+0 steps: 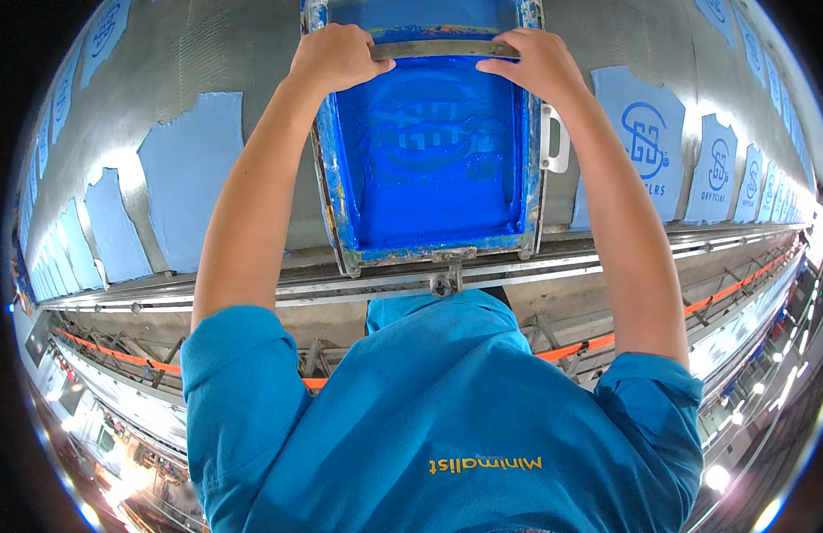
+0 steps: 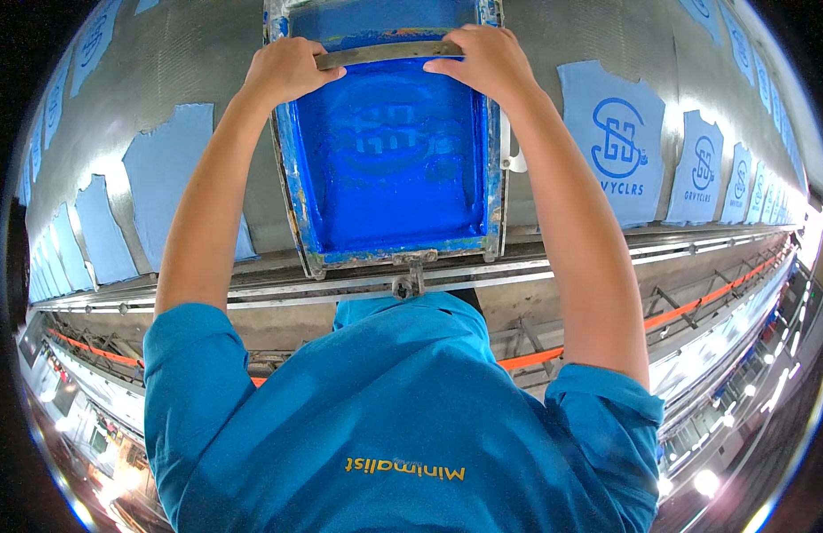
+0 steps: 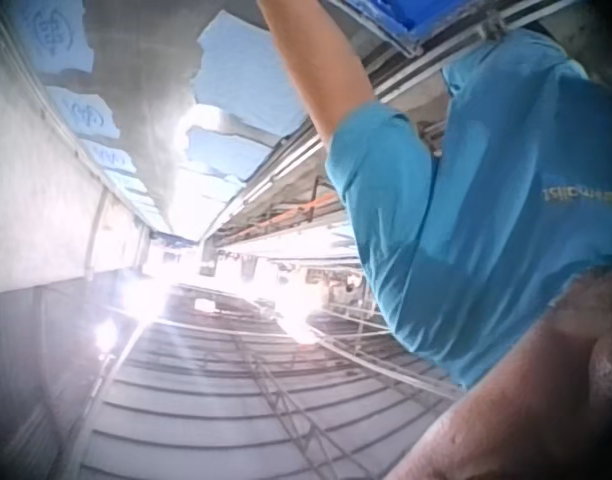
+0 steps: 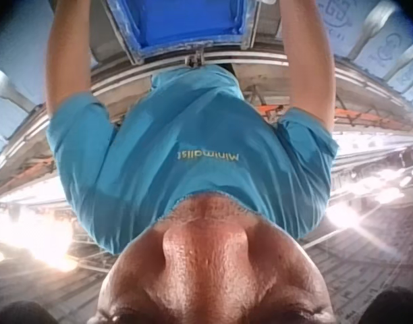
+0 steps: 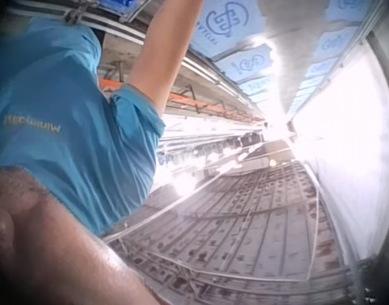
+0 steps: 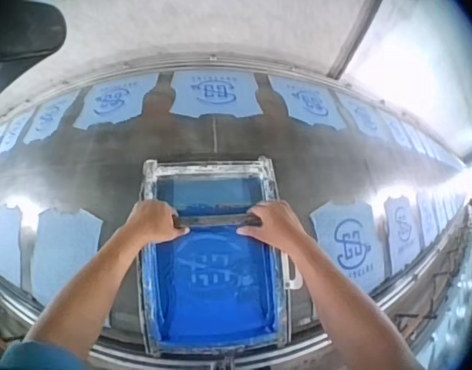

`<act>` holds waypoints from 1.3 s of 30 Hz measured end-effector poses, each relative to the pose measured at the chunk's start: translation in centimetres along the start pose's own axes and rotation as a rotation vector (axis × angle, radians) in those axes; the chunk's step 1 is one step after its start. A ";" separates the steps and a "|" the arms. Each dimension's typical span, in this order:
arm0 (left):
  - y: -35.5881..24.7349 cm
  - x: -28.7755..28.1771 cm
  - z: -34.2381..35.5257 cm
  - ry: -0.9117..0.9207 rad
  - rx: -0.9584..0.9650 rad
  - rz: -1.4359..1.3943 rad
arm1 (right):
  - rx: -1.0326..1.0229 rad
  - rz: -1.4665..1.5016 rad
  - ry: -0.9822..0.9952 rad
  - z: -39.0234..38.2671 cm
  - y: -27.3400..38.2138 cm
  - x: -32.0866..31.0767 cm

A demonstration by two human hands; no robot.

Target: The person aligns a screen printing frame over a light blue t-shirt on a conveyor, then uses a squeegee to pull blue ink across the screen, transferring a logo onto the fabric. The process is repeated on multiple shirts as they move along the line.

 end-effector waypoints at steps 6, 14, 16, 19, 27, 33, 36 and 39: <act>-0.7 0.8 -2.0 -0.086 -0.035 -0.017 | 0.161 -0.113 0.076 -1.0 1.5 2.1; -5.4 7.4 -14.4 0.028 -0.086 -0.104 | 0.100 -0.019 0.137 -14.6 4.9 4.6; -6.8 9.6 -18.6 0.071 -0.112 -0.182 | 0.111 0.020 0.177 -19.2 5.6 5.7; -9.7 9.9 -24.5 -0.086 -0.119 -0.167 | 0.035 0.024 0.030 -25.0 8.4 4.8; -7.6 8.1 -20.8 0.131 -0.050 -0.277 | 0.001 0.127 0.198 -20.4 7.0 3.4; -2.1 1.3 -6.6 0.161 -0.027 -0.127 | 0.126 0.020 0.171 -5.2 3.6 -0.7; 0.0 -0.7 -1.3 0.101 -0.046 -0.099 | 0.177 -0.001 0.147 0.0 2.0 -0.6; 0.5 -0.6 0.5 0.037 -0.049 -0.037 | 0.164 -0.089 0.115 1.7 1.2 0.7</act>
Point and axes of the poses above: each hand's wrist, its own z-axis towards the middle knuckle, its own x-axis out of the palm, y = z × x, the point moved 10 cm from there along z, towards the middle knuckle, and after that the axes turned 3 degrees about z, right-handed, at the moved point
